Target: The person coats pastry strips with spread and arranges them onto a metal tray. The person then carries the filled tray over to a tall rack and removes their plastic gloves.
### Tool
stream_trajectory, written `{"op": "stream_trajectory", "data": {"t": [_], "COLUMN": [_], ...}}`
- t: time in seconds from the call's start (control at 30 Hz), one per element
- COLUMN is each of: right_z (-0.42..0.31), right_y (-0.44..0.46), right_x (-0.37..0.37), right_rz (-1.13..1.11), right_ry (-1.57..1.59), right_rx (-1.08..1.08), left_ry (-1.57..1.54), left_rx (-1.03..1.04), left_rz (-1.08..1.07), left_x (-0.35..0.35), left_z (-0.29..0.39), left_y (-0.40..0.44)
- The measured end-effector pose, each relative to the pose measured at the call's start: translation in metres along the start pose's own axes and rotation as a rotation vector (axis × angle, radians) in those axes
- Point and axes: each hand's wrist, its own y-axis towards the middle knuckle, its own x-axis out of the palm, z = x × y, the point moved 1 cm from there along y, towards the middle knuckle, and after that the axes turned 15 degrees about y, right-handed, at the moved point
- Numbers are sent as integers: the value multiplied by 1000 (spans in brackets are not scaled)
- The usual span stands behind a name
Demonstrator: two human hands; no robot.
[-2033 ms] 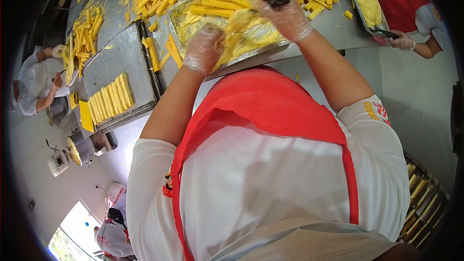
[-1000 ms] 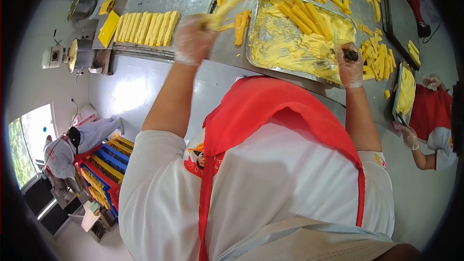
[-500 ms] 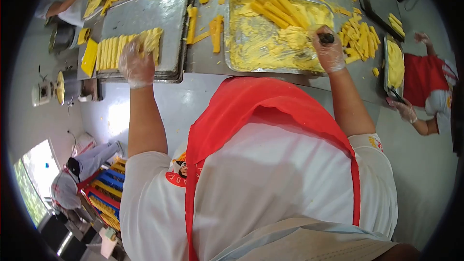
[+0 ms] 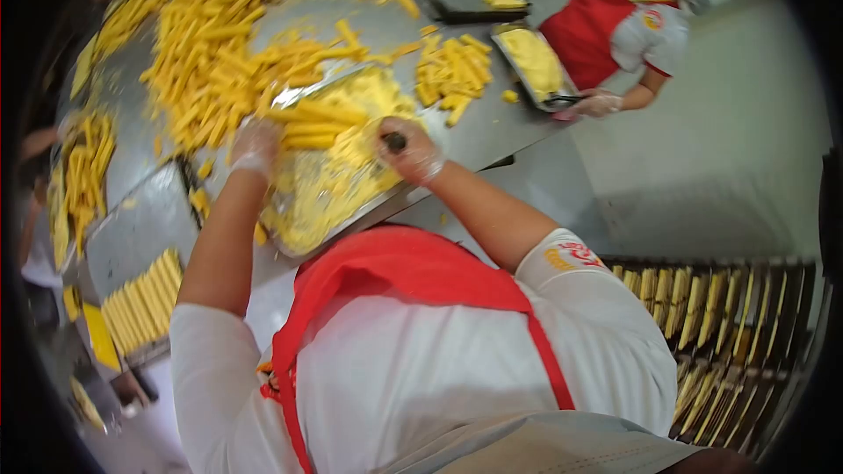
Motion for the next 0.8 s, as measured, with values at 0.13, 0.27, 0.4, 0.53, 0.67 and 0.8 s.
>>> {"op": "stream_trajectory", "data": {"t": [0.13, 0.27, 0.4, 0.53, 0.67, 0.8], "right_z": [-41, -66, -20, 3, -17, -57], "right_y": [7, 9, -2, 16, 19, 12], "right_x": [10, 52, 78, 6, -42, -46], "right_rz": [-14, -318, -354, -140, -117, -246], "right_ry": [-45, 46, 96, -34, -217, -206], "right_rx": [35, -139, -72, 80, -83, -29], "left_ry": [4, -88, -151, -537, -677, -688], "left_rx": [-36, -38, -18, -18, -60, -82], "left_rz": [-207, -188, 164, 396, 393, 246], "left_x": [-35, -42, -15, -71, -66, -48], "left_z": [2, 6, -14, -35, -11, 30], "left_y": [-5, -17, -37, -81, -106, -118]}}
